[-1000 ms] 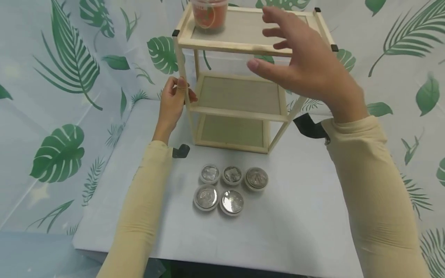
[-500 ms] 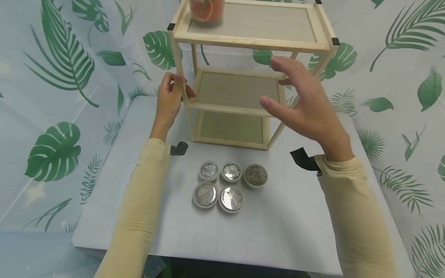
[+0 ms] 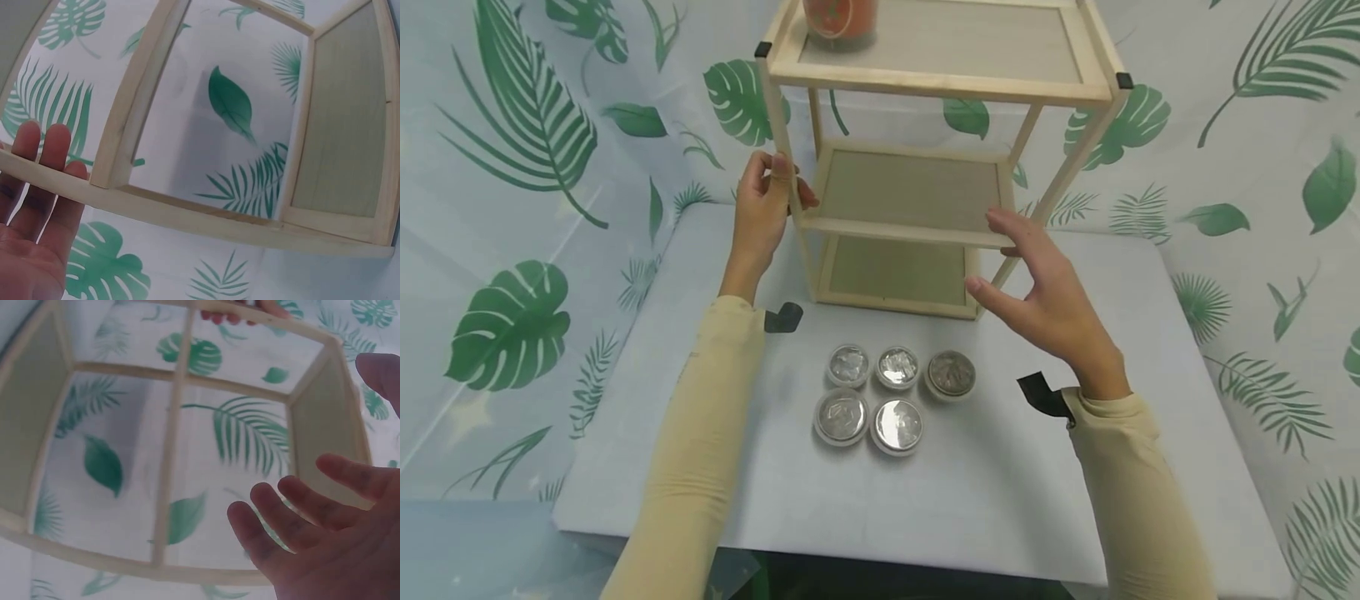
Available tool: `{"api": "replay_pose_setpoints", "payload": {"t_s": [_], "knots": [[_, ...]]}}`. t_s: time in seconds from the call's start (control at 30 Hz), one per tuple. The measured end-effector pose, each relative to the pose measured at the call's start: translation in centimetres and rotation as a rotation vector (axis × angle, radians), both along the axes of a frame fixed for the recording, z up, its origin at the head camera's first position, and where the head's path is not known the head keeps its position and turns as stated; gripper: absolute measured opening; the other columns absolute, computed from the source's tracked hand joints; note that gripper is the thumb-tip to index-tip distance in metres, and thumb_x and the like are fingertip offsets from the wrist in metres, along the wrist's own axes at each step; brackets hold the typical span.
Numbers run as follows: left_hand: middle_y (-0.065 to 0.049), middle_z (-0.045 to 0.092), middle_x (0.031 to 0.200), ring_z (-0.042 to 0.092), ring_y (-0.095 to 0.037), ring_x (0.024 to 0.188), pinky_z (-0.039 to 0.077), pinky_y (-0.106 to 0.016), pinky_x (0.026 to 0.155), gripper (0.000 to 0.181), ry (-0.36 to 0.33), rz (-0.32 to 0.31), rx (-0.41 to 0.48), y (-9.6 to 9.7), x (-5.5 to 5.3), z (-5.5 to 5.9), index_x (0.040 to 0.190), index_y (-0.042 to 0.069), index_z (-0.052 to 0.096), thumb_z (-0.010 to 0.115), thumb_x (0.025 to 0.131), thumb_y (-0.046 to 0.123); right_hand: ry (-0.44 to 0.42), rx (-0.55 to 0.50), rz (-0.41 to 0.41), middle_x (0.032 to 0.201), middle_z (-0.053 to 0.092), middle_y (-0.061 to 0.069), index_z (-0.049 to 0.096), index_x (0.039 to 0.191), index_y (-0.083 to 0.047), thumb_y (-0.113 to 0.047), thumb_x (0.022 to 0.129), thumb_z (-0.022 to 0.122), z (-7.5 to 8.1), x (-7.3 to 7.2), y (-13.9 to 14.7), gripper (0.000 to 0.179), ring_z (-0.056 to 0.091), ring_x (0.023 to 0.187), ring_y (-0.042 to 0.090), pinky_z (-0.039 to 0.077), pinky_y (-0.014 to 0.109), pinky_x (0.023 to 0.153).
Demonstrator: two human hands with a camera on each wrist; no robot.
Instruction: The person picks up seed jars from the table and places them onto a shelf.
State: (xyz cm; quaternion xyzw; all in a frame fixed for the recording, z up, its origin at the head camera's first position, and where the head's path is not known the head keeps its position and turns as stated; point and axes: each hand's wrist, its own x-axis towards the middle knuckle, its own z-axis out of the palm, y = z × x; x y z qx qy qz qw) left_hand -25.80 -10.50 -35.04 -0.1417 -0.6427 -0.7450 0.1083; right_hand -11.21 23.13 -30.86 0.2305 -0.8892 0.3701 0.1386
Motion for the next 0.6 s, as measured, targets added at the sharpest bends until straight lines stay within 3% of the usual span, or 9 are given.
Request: {"api": "replay_pose_setpoints", "payload": {"t_s": [0.23,0.43,0.6], "knots": [[-0.009,0.069,0.083,0.07,-0.023,0.081,0.056,-0.037,0.088,0.052,-0.003,-0.011,0.008,0.0,0.1,0.1,0.103,0.014,0.057,0.058,0.087,0.063,-0.058,0.007,-0.021,0.163,0.046,0.013,0.046,0.159,-0.005,-0.013,0.094,0.081,-3.2,0.6,0.5,0.074,0.055,0.134,0.035,0.045,0.059,0.106],[-0.009,0.07,0.083,0.07,-0.024,0.081,0.056,-0.037,0.088,0.05,0.005,-0.012,0.001,0.0,0.0,0.0,0.103,0.014,0.056,0.057,0.089,0.062,-0.138,0.028,-0.048,0.164,0.044,0.012,0.045,0.161,-0.007,-0.02,0.097,0.079,-6.3,1.4,1.0,0.073,0.046,0.146,0.034,0.045,0.059,0.108],[-0.01,0.069,0.083,0.07,-0.024,0.081,0.056,-0.036,0.086,0.048,0.016,-0.013,0.007,-0.1,0.0,-0.1,0.103,0.014,0.056,0.057,0.09,0.061,-0.193,0.025,-0.055,0.164,0.043,0.016,0.044,0.16,-0.005,-0.021,0.098,0.08,-8.8,2.3,1.3,0.073,0.05,0.141,0.037,0.046,0.059,0.107]]}}
